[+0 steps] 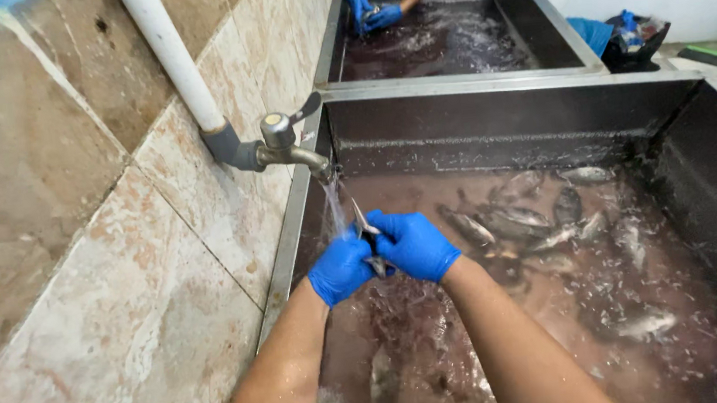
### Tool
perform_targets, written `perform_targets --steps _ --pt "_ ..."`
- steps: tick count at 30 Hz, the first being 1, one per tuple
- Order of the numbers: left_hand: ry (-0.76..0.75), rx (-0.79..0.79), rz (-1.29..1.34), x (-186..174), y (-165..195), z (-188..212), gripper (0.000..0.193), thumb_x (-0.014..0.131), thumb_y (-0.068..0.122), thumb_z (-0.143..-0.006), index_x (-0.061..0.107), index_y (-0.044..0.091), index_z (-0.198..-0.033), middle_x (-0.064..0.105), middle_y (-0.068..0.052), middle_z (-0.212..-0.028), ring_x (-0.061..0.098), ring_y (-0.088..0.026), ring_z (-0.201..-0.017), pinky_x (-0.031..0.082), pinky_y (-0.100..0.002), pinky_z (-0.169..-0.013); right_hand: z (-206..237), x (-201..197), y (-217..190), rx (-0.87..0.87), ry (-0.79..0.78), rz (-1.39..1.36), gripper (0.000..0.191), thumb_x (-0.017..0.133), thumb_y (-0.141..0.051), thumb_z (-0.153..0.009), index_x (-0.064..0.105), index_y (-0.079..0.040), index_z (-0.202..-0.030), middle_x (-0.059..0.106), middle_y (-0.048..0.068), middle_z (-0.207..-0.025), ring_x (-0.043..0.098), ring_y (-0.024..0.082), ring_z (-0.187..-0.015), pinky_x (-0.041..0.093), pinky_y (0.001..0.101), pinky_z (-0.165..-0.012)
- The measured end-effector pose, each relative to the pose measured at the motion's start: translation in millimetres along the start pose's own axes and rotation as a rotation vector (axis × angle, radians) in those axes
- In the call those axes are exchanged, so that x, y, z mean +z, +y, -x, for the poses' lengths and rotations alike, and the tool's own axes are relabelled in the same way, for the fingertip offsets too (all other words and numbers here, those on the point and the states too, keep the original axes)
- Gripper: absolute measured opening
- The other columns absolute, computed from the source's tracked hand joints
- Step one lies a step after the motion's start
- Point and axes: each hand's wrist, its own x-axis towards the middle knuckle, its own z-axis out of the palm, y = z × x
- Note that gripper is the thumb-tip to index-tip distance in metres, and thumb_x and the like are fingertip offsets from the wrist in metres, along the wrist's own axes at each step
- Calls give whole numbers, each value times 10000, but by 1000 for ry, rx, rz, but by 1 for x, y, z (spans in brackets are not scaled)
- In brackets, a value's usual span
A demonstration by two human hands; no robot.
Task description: The person washes fish one at a time under running water from a tap, rubbing and rinsing each fish in a large stainless steel tank filled with water and fish, then releases it back into the tank and picks up the next fish. Another worker performs the same washing in an adjacent tank.
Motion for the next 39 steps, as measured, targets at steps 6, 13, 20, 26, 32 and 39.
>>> perform_targets --steps 6,13,20,26,32,39 --pt "256 -47 -445 -1 -17 -13 206 495 127 -929 566 107 -1122 572 -91 -781 566 -232 -681 487 -410 -612 -7 16 12 3 227 278 314 536 -336 -999 692 -64 -1009 720 233 -939 672 444 -859 521 506 -730" --pt "412 113 -1134 19 -4 -6 317 542 236 -891 610 53 -1140 692 -275 -1079 657 -438 -1023 515 -515 -867 -18 32 45 75 241 43 344 494 -313 -988 680 -23 -1001 718 253 -954 698 426 -884 539 467 -779" --pt "552 -163 -1271 63 16 9 400 497 303 -913 567 77 -1236 635 -303 -1218 591 -509 -1148 459 -581 -968 -25 31 68 273 135 -63 350 544 -303 -964 751 -21 -979 759 209 -843 730 289 -772 560 419 -741" --pt "503 -137 -1288 39 0 1 463 572 360 -882 574 70 -1244 654 -262 -1215 621 -465 -1130 475 -547 -954 -21 22 59 349 27 -98 347 627 -288 -955 764 29 -926 777 192 -837 752 232 -763 585 380 -729" --pt "622 211 -1012 -19 -27 -23 411 568 376 -965 725 6 -1049 746 -195 -925 732 -316 -867 546 -452 -790 -5 38 -1 242 497 7 313 706 -270 -862 632 -81 -1100 757 144 -1005 760 283 -839 578 403 -765" --pt "742 136 -486 -12 -13 -18 317 591 277 -913 622 87 -1164 605 -87 -653 557 -204 -520 418 -373 -446 -11 48 -17 -47 519 232 251 788 -177 -795 752 -82 -1024 576 170 -1426 656 391 -1088 524 461 -918"
